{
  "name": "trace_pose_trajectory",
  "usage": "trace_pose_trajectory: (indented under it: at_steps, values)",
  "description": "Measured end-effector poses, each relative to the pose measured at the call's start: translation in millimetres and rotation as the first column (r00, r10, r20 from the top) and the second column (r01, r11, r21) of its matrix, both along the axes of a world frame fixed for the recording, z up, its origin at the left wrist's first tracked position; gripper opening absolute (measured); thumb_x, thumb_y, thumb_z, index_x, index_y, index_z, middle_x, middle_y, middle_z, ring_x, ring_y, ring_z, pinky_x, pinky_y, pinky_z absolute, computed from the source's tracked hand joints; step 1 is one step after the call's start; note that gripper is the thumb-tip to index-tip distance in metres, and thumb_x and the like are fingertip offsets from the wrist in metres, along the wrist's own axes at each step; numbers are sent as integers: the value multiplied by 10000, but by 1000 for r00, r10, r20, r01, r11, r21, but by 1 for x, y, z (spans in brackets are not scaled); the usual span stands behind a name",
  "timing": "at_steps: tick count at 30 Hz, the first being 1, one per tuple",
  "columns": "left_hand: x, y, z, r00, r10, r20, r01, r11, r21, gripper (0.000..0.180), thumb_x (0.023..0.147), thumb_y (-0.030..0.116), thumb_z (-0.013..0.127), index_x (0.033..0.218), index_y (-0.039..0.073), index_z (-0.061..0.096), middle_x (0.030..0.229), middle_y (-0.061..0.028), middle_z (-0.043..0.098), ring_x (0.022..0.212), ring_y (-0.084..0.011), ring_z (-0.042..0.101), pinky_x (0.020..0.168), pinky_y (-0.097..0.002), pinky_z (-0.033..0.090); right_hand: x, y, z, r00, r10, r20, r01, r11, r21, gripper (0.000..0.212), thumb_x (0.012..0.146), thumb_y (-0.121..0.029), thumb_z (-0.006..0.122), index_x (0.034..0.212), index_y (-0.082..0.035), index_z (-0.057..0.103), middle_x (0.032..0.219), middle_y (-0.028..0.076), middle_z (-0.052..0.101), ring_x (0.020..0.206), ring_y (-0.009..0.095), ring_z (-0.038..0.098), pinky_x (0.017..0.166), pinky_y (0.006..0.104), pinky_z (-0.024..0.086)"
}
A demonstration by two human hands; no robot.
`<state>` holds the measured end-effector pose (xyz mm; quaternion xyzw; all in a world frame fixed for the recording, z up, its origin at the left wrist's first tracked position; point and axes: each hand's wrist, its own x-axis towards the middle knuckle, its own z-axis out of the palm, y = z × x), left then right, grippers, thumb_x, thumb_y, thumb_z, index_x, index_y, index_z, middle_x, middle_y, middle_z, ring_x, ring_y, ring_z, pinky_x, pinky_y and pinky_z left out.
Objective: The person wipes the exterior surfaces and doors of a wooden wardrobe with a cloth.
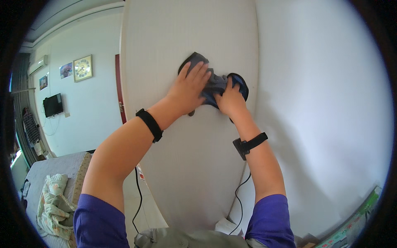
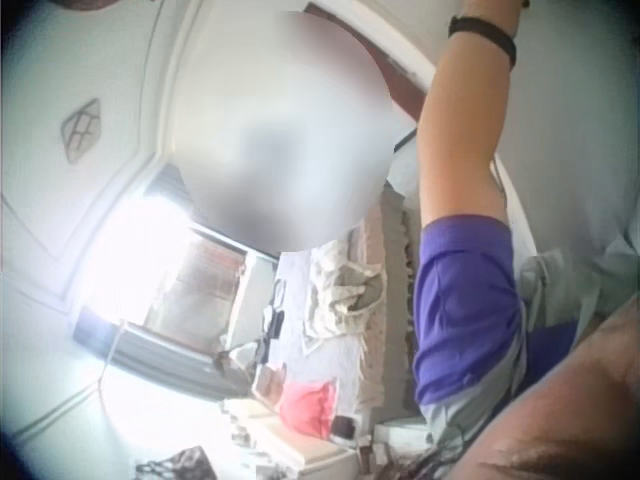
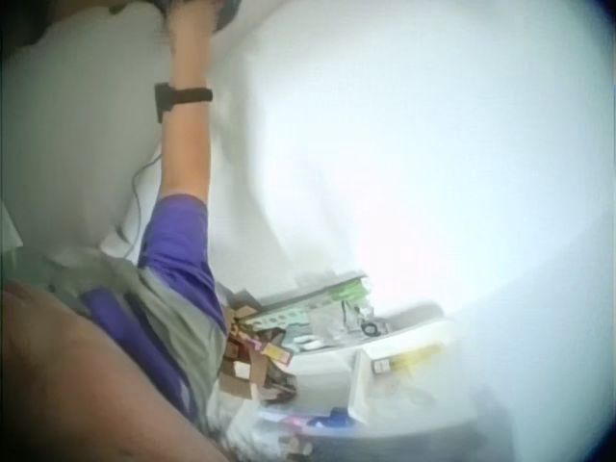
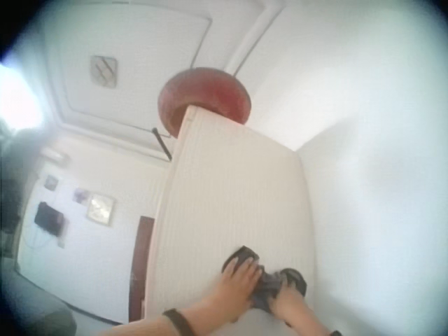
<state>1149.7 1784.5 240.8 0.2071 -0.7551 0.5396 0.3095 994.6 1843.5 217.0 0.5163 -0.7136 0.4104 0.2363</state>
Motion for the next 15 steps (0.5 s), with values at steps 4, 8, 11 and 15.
trace_pose_trajectory:
  at_steps: [4,8,11,15]
  values:
    - [35,5,28,995,-22,-97,21,1000,-15,727,808,447,525,1370,58,278,1438,-103,235,1350,-239,136,1089,-435,69,19,-6,33,968,-25,-250,-18,985,-172,778,763,-331,613,1357,-9,227,1254,320,356,1044,482,465,882,442,429]
    - [81,4,47,977,16,-215,-28,998,-49,720,812,443,515,1370,57,278,1443,-104,225,1344,-235,170,1088,-419,97,67,-10,59,897,-36,-441,-83,966,-246,693,783,-363,591,1336,-54,310,1209,272,417,995,445,504,810,454,463]
    - [101,7,50,960,-15,-281,-8,997,-81,700,814,405,515,1372,57,275,1443,-105,224,1346,-230,163,1089,-405,109,94,-7,57,844,-64,-533,-87,964,-252,638,792,-320,569,1311,-23,343,1140,273,458,886,413,552,693,432,500]
    - [122,6,37,954,28,-299,-47,997,-59,723,768,311,546,1373,40,259,1441,-120,221,1345,-239,171,1091,-402,113,128,-9,33,840,48,-541,-154,976,-153,615,741,-204,587,1264,41,380,1013,289,508,738,375,579,574,408,507]
